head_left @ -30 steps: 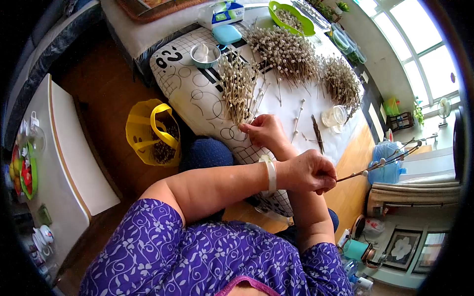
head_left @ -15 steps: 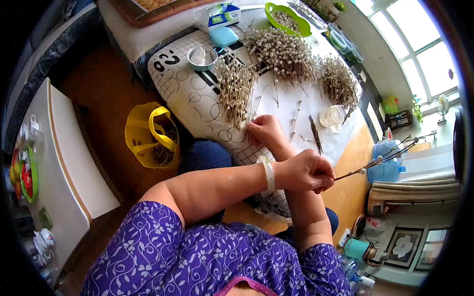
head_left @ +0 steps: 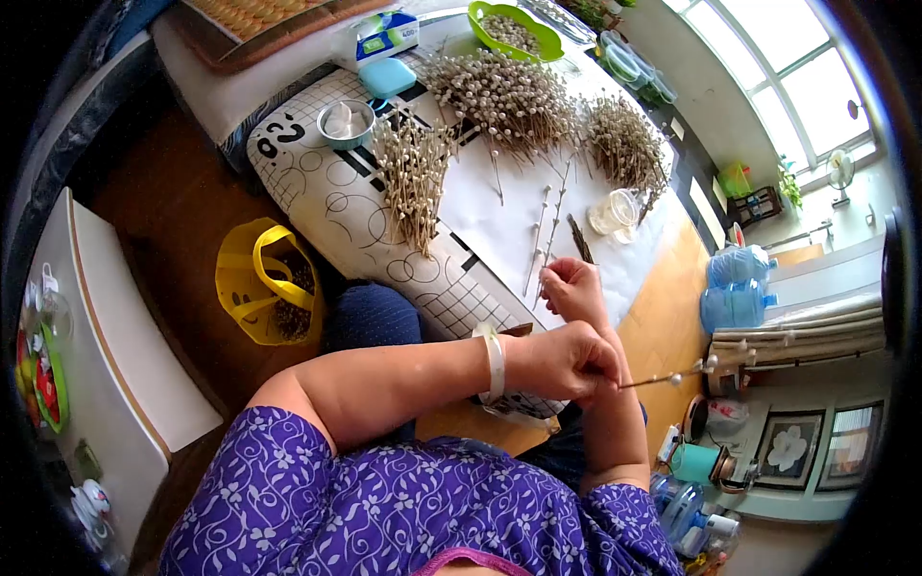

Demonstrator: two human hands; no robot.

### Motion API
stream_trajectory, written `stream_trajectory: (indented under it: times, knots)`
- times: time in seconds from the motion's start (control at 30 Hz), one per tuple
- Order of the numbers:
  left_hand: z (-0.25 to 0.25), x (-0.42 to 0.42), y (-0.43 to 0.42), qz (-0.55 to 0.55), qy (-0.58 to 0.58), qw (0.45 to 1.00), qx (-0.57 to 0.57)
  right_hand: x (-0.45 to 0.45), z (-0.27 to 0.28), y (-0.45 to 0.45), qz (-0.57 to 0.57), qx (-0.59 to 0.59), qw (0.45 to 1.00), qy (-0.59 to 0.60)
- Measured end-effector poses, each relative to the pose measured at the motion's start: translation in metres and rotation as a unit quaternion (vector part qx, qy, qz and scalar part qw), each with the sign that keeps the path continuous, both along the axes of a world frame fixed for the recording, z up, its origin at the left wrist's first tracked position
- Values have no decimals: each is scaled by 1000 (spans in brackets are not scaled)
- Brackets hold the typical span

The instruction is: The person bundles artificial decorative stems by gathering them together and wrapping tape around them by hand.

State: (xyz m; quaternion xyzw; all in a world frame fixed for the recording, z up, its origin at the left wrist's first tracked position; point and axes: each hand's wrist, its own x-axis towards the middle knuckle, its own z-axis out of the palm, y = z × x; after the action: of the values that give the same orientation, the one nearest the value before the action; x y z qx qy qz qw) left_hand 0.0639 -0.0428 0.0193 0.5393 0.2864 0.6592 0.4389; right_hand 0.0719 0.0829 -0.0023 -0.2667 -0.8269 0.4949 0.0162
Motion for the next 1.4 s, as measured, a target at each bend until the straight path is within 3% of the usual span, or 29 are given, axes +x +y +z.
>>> stream_trajectory:
  times: [0.17,0.7,0.93,1.13,1.2,1.23,1.3,1.4]
  knots:
    - [4,11,-4,-179,7,980,-86,3,-7,18,-25,-37,997,-59]
    - [-2,14,-1,-167,20,982,-83,3,-30,17,-15,5,1000,15]
    - [-2,14,-1,-163,32,983,-79,10,-18,6,-46,-73,996,6]
    - [-4,15,0,-163,29,983,-74,7,-25,9,-30,-19,999,-12]
    - [-3,13,0,-156,36,985,-64,6,-23,12,-25,89,995,-40]
    - [-2,12,-1,-158,37,984,-67,6,-24,14,-26,89,995,-40]
    - [-1,12,-1,-161,38,984,-71,5,-26,17,-13,244,970,-18]
    - [-3,14,-1,-154,34,984,-79,9,-19,15,-11,278,960,-26]
